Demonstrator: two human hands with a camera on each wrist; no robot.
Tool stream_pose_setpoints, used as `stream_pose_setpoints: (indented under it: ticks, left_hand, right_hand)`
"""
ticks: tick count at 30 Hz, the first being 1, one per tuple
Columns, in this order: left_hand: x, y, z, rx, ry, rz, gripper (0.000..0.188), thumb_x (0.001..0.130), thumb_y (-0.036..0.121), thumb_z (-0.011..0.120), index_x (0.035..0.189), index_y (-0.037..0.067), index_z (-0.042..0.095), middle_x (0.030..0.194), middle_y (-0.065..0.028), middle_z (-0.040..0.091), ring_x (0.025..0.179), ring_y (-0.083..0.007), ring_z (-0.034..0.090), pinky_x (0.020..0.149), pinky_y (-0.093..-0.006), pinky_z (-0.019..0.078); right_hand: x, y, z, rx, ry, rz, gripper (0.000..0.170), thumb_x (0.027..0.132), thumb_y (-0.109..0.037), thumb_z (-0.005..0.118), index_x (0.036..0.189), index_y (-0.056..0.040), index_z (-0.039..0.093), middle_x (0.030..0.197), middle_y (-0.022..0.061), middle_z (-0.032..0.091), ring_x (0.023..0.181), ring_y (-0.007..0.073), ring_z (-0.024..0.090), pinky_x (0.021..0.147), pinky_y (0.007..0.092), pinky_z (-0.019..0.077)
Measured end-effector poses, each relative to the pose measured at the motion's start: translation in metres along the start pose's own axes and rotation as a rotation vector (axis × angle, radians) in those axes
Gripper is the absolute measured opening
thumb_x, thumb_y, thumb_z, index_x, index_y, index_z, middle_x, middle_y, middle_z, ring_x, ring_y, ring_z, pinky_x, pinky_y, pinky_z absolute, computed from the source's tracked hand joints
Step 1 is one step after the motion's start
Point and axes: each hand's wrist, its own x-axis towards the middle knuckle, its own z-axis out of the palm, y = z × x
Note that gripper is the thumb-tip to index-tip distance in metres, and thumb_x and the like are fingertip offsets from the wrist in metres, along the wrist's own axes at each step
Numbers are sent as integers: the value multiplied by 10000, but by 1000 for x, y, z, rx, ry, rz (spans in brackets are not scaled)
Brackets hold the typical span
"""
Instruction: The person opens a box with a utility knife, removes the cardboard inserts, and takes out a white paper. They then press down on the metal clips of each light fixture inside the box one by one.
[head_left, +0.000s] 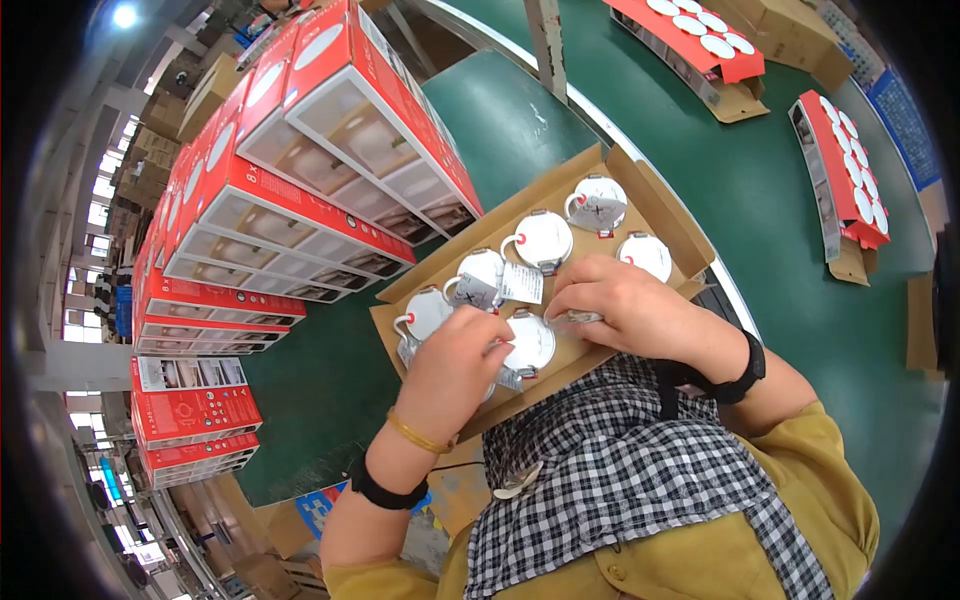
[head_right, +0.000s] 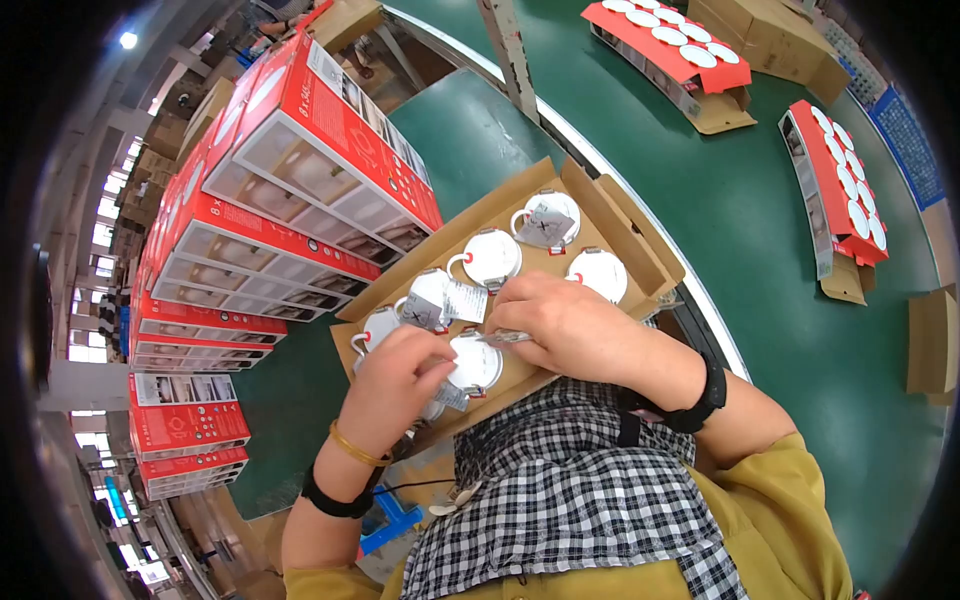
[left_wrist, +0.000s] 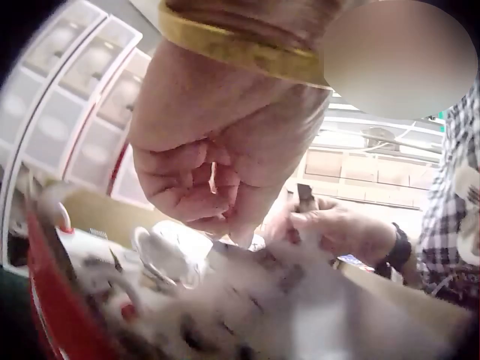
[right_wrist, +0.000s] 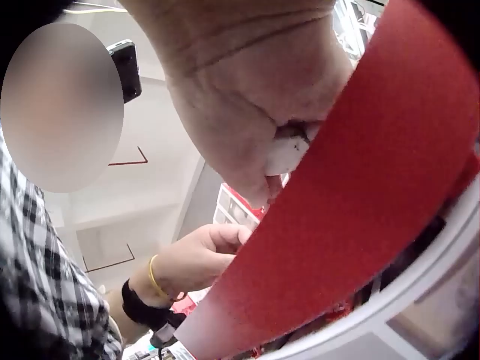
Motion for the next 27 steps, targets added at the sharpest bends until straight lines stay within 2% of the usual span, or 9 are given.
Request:
stream_pose_setpoints:
  ticks: [3,5,7,10,15,18,21,23,27]
  left_hand:
    - [11,-2,-31,124,163,22,111,853,37,700,963,38,688,936,-101,643,775,-237,635,698,-331,520]
    - [24,-8,-37,140,202,29,116,852,49,701,966,34,690,980,-100,661,842,-272,638,761,-362,524]
    - [35,-18,-33,242,249,268,122,856,71,706,967,23,689,1029,-104,676,921,-296,633,828,-395,515]
    - [38,-30,-29,193,158,246,126,874,116,709,949,18,686,1032,-116,682,969,-315,621,868,-412,501]
    - [36,-30,-39,229,-79,37,139,870,143,727,929,29,675,933,-117,661,844,-292,639,796,-394,518]
    - [37,-38,-25,44,23,29,110,859,99,721,929,34,667,898,-118,643,803,-291,640,745,-385,520]
    - [45,-42,-22,79,88,106,109,844,62,716,936,36,664,885,-116,636,816,-300,646,718,-377,521]
    - [49,-43,-22,71,86,96,111,840,56,715,936,33,663,884,-118,636,823,-304,647,725,-381,522]
    - [50,-42,-20,109,54,98,136,827,41,720,955,31,675,906,-124,650,855,-315,654,758,-393,528]
  right_hand:
    - [10,-2,-17,106,-7,57,260,791,-67,729,1049,-61,701,1087,108,649,1070,317,618,936,428,504]
    - [22,-8,-33,-52,0,2,316,805,-52,705,1121,-60,687,1088,121,650,1096,325,605,959,441,491]
    - [38,-10,-35,-89,-40,-44,389,801,-35,700,1188,-72,674,1155,122,644,1135,316,590,960,432,497]
    - [53,-1,-25,-189,-241,-182,413,811,-49,684,1221,-103,682,1313,97,595,1168,288,578,967,395,512]
    - [51,10,-24,-320,-352,-177,394,793,-68,691,1184,-106,711,1330,61,596,1132,253,591,950,371,522]
    - [50,11,-22,-349,-337,-201,374,781,-65,696,1152,-96,726,1332,40,598,1118,236,596,937,362,530]
    - [53,4,-21,-331,-340,-247,359,787,-47,686,1141,-84,729,1327,40,602,1119,234,600,931,359,535]
    - [56,2,-17,-267,-187,-213,370,794,-41,679,1161,-76,719,1299,52,607,1125,244,598,934,358,535]
    - [60,4,-20,-326,-351,-191,384,797,-37,678,1180,-58,702,1286,62,598,1156,257,586,938,362,536]
